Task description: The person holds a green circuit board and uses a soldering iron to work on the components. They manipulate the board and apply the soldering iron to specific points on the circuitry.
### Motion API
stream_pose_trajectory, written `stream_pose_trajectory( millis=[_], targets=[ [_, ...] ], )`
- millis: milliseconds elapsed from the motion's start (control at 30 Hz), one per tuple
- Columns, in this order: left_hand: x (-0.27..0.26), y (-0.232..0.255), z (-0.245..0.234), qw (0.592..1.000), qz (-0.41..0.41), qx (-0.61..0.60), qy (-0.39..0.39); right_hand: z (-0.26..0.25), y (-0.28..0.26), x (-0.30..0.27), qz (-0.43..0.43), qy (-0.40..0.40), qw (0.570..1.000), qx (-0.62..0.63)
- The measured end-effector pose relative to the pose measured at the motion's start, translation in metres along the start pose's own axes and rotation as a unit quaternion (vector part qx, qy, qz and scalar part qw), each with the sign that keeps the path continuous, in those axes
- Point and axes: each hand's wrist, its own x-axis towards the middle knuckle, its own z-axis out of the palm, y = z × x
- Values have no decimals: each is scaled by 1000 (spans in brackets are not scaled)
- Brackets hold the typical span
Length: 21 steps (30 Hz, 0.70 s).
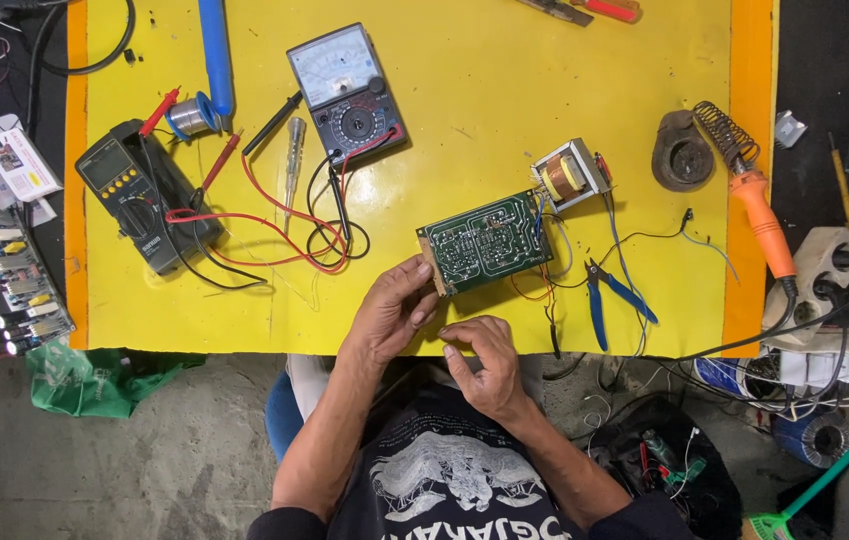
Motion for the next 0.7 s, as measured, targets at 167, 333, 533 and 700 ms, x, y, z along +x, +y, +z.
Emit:
stream_pose_trajectory(
  millis=[167,333,533,700],
  targets=[
    [1,-1,0,1000,1,7,-1,1,1,-1,-5,3,1000,-5],
    [-2,2,3,1000,3,6,-1,0,-3,1,-7,4,1000,-15],
    [12,-14,-24,999,-11,42,-1,-31,-20,-3,-27,19,998,47],
    [9,-11,-17,999,-10,46,15,-73,-22,-15,-59,60,996,24]
  ],
)
